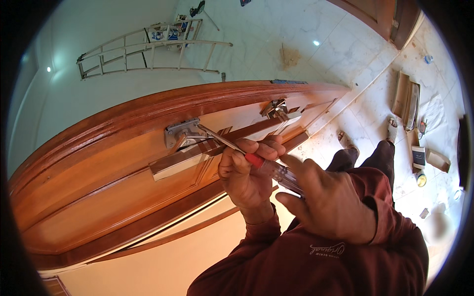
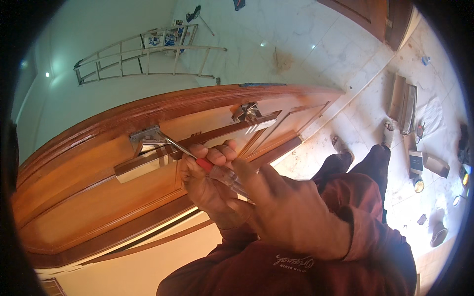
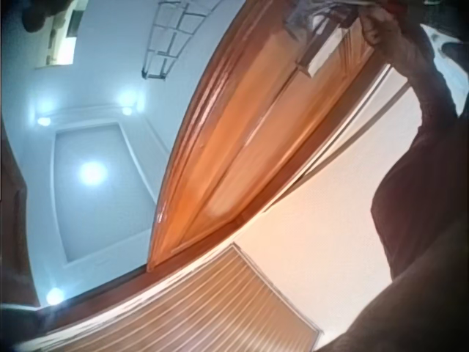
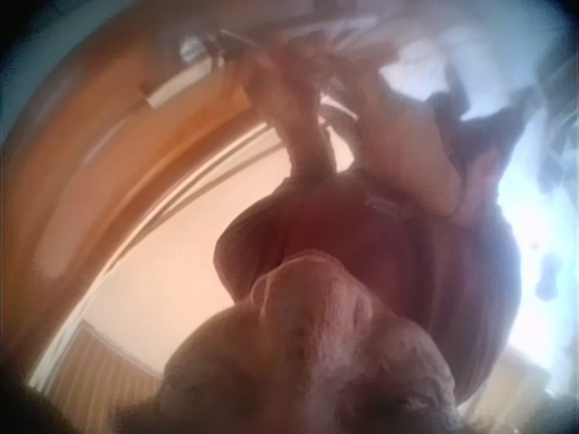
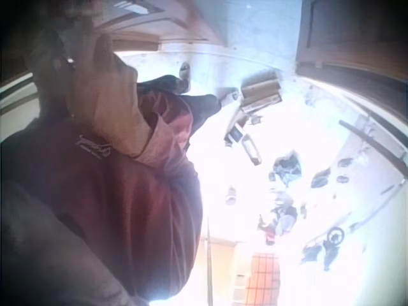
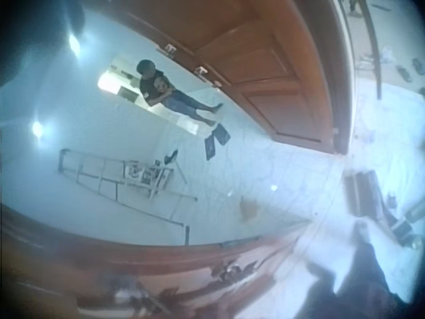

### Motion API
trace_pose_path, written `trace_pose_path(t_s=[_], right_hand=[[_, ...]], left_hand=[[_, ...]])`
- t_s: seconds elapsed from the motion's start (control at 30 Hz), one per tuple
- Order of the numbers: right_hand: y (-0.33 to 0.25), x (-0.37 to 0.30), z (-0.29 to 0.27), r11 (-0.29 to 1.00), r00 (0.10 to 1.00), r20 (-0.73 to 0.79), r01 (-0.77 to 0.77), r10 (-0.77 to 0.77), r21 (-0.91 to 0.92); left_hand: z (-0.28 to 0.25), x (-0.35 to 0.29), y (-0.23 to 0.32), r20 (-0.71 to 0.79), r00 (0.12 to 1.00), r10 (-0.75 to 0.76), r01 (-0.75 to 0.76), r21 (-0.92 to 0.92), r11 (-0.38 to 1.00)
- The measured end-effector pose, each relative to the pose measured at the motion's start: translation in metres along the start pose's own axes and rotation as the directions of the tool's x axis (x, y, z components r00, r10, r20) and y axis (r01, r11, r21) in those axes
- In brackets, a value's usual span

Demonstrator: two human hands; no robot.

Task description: The person uses a screwdriver to install a metal door handle on a wooden door. They repeatedly tighten screws on both sides of the handle, occasionally bending down to pick up additional screws from the floor.

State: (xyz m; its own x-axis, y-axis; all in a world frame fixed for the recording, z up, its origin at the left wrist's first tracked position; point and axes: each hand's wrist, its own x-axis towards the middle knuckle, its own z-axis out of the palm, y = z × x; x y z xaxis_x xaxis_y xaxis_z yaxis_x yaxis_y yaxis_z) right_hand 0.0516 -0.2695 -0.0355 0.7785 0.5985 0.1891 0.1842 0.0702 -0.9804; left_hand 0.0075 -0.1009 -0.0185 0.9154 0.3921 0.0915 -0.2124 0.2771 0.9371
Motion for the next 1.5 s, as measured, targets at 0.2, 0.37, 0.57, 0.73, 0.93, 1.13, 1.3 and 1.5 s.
trace_pose_path(t_s=[0.2, 0.37, 0.57, 0.73, 0.93, 1.13, 1.3, 1.5], right_hand=[[0.004, -0.001, 0.007, 0.755, 0.935, 0.013, 0.294, -0.354, -0.587], [-0.008, 0.003, 0.017, 0.965, 0.974, -0.1, 0.181, -0.202, -0.192], [0.003, 0.006, 0.021, 0.406, 0.925, 0.314, -0.376, 0.213, 0.833], [0.009, 0.008, 0.006, 0.725, 0.985, 0.155, -0.159, 0.073, 0.67], [0.002, -0.003, 0.024, 0.53, 0.969, 0.199, -0.245, 0.144, 0.812], [0.003, 0.005, -0.003, 0.397, 0.915, 0.376, -0.402, 0.146, 0.825], [-0.002, -0.006, 0.001, 0.893, 0.997, 0.072, -0.057, 0.028, 0.446], [-0.005, -0.01, 0.018, 0.669, 0.98, 0.156, -0.201, 0.127, 0.716]], left_hand=[[-0.006, -0.003, -0.004, 0.075, 0.994, -0.08, 0.096, -0.247, 0.964], [-0.005, 0.005, -0.013, 0.341, 0.939, -0.05, 0.185, -0.377, 0.907], [-0.001, -0.007, -0.016, 0.01, 0.996, -0.085, 0.082, -0.414, 0.907], [0.006, 0.0, -0.016, -0.014, 1.0, -0.014, 0.008, -0.33, 0.944], [-0.001, 0.001, -0.023, 0.064, 0.998, 0.013, 0.013, -0.389, 0.921], [0.013, -0.002, -0.012, -0.145, 0.989, 0.025, -0.06, -0.245, 0.968], [0.013, -0.003, -0.012, -0.168, 0.985, 0.025, -0.06, -0.206, 0.977], [0.028, -0.007, -0.006, -0.183, 0.981, -0.061, -0.004, -0.334, 0.943]])
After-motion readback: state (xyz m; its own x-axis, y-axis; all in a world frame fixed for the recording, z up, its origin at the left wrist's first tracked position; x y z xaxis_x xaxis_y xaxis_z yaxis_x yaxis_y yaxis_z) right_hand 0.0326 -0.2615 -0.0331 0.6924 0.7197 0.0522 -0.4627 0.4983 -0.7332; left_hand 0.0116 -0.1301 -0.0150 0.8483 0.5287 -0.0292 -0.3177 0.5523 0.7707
